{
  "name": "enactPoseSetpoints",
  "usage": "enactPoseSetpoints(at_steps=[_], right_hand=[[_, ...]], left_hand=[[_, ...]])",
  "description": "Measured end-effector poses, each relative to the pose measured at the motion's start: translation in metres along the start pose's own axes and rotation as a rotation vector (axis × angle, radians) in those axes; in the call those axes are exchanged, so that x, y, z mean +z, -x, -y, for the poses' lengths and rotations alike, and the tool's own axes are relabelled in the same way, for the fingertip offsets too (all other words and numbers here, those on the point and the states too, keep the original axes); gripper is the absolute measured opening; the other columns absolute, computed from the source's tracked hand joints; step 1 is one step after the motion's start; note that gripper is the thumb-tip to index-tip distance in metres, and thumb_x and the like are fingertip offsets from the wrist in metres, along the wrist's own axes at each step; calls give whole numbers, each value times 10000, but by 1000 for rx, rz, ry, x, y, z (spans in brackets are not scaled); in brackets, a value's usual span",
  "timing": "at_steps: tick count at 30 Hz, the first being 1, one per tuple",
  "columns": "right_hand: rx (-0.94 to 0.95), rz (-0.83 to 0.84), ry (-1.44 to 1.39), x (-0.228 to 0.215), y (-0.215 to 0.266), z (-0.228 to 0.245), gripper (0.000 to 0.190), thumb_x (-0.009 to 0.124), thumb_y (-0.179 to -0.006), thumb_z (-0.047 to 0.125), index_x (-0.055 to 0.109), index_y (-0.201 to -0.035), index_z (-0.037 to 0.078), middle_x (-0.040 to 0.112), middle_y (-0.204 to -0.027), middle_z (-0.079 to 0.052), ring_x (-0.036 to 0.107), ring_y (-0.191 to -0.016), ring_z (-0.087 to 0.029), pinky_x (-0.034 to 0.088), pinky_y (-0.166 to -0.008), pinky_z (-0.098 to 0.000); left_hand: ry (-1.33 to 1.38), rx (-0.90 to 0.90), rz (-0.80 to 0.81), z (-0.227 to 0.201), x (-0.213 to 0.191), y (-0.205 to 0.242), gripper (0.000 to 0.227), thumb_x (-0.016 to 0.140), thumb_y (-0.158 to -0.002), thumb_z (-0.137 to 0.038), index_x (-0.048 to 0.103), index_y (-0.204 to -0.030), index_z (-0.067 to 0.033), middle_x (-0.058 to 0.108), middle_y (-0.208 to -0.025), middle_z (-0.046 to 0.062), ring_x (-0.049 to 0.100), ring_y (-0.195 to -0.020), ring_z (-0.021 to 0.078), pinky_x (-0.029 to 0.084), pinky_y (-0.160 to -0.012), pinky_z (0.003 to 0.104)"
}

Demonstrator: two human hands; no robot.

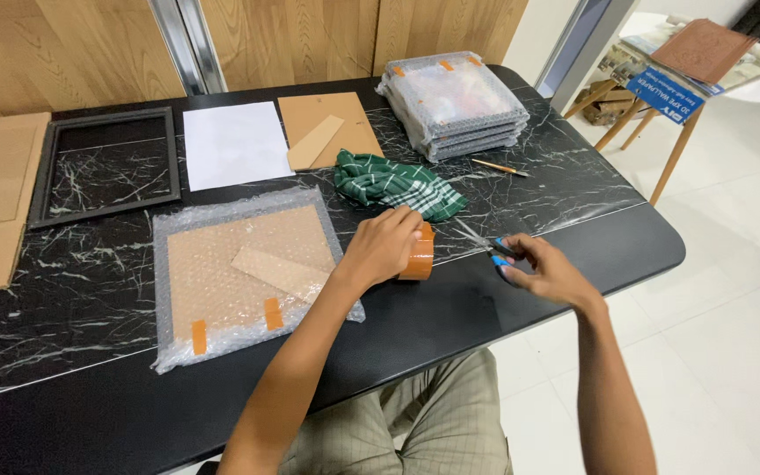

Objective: The person wraps a cardboard backing in bubble wrap, secures the wrapping with tape using scissors, and places a green cloth into a plastic sleeve.

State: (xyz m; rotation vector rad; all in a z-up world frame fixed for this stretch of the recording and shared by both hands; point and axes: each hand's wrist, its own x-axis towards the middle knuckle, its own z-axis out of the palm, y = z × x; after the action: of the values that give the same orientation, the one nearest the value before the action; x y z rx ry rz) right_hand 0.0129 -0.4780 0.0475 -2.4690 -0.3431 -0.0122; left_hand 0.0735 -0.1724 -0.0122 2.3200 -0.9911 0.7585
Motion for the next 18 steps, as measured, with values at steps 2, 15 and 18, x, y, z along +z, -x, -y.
enactPoseSetpoints(at_steps=[2,15,18], right_hand=[[-20,22,4,-6,-6,-15,405,800,-850,125,724,-1230,8,758,-919,-223,608,-866,-357,514,-828,-469],[-76,230,52,-17,-40,19,454,827,-834,193,779,-1273,89,780,-917,-160,538,-849,-280,466,-810,-402],[-117,224,75,-12,-49,14,468,869,-796,208,791,-1245,99,776,-904,-155,560,-848,-282,488,-801,-411]], left_hand=[[2,-12,58,-1,-4,2,228,559,-1003,-278,611,-1132,-98,607,-994,95,690,-928,346,602,-714,450],[10,-4,239,0,-11,5,456,638,-855,-336,577,-1227,-79,582,-1107,122,677,-1097,394,616,-819,498],[18,0,220,2,-9,4,472,638,-849,-330,589,-1245,-77,586,-1105,120,677,-1113,398,613,-812,481]])
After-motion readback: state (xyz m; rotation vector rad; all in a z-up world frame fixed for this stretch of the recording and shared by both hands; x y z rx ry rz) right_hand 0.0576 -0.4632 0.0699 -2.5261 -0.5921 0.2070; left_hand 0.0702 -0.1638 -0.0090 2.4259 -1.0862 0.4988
